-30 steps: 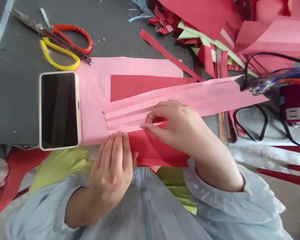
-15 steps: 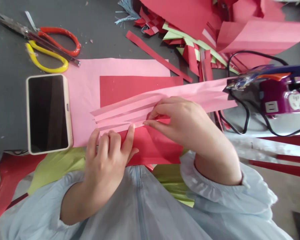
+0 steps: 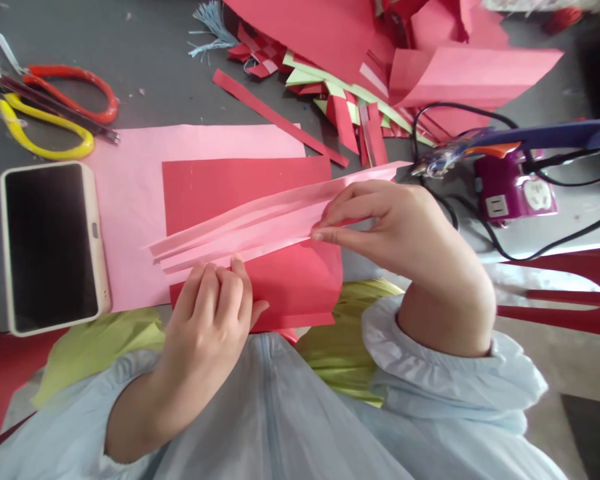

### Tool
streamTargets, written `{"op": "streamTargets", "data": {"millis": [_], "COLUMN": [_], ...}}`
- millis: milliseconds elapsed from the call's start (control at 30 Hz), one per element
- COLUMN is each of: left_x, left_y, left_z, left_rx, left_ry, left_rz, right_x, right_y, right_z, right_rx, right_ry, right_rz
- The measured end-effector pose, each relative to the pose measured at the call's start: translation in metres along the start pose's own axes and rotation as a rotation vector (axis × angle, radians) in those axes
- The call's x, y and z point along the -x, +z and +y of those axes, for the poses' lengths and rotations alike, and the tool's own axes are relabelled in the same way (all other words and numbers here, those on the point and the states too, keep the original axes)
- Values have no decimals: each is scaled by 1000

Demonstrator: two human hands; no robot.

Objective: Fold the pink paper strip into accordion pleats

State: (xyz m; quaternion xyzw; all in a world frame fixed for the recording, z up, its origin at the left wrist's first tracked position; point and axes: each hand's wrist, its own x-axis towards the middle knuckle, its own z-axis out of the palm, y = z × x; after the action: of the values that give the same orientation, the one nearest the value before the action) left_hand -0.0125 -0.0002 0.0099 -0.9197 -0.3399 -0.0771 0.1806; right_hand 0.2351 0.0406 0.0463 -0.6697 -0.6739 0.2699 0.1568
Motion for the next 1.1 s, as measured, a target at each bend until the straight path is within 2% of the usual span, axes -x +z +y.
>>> {"op": "streamTargets", "data": {"millis": [167, 367, 900, 1100], "left_x": [0, -3, -13, -9], "left_y": [-2, -2, -8, -6], "left_z": [0, -2, 0, 0], "left_rx": [-32, -14, -21, -21], "left_ry": [4, 6, -7, -12], "left_rz": [-31, -9, -58, -68], "right_x": [2, 2, -1, -4], "right_y": [2, 5, 9, 8], "right_z": [0, -4, -10, -11], "right_rx": [97, 255, 298, 306], "right_ry": [18, 17, 43, 63], "right_rz": [17, 29, 35, 22]}}
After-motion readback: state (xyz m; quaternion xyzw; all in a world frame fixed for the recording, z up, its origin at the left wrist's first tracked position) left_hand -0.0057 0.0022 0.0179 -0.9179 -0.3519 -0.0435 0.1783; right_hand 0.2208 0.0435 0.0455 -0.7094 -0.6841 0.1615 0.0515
